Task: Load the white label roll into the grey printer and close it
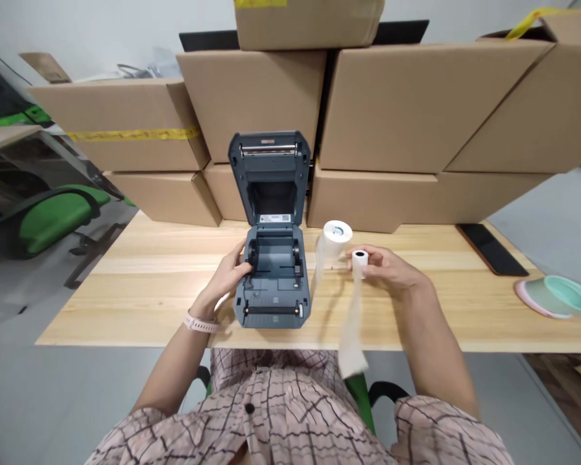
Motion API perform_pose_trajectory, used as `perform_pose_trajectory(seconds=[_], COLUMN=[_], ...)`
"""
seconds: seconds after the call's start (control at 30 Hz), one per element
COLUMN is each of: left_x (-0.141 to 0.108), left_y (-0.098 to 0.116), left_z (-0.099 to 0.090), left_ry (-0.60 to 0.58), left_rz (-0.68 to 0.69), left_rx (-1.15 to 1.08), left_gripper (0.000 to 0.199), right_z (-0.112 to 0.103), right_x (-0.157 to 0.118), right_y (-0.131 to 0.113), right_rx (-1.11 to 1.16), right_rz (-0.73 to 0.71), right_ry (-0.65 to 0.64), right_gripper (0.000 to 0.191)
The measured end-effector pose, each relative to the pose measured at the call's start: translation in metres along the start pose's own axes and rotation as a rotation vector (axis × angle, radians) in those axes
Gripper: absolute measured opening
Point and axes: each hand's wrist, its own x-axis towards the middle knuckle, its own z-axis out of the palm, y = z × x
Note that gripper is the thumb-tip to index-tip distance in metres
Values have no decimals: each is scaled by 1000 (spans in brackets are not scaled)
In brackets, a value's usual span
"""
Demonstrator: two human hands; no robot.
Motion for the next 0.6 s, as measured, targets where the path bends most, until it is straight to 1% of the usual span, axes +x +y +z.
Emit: perform_pose_trajectory(seconds=[0.07, 0.13, 0.17, 0.23, 0.27, 0.33, 0.37, 0.43, 0.53, 0.6], left_x=[-1, -1, -1, 0, 0, 0, 1, 1, 1, 1], left_y=[-1, -2, -2, -3, -4, -5, -5, -6, -5, -5], left_z=[0, 0, 0, 0, 0, -1, -1, -2, -2, -2], left_ry=[8, 19, 22, 21, 20, 13, 8, 0, 0, 6], left_rz=[8, 13, 11, 0, -4, -5, -2, 5, 12, 15], left_rx=[-1, 7, 15, 30, 34, 39, 39, 39, 49, 59], left_gripper=[84, 83, 82, 82, 81, 81, 81, 81, 82, 82], right_z=[20, 49, 67, 103, 118, 142, 150, 157, 158, 159], right_x=[4, 12, 18, 35, 45, 64, 71, 78, 68, 50], right_y=[-30, -62, -76, -94, -97, -93, -89, -79, -73, -72], right_rx=[-69, -263, -398, -664, -774, -947, -1002, -1053, -1026, -989], right_rz=[-101, -211, -269, -386, -426, -449, -441, -431, -495, -562], right_ry=[-74, -149, -160, -115, -108, -115, -123, -114, -26, 6], right_gripper=[58, 52, 49, 41, 39, 37, 38, 40, 42, 34])
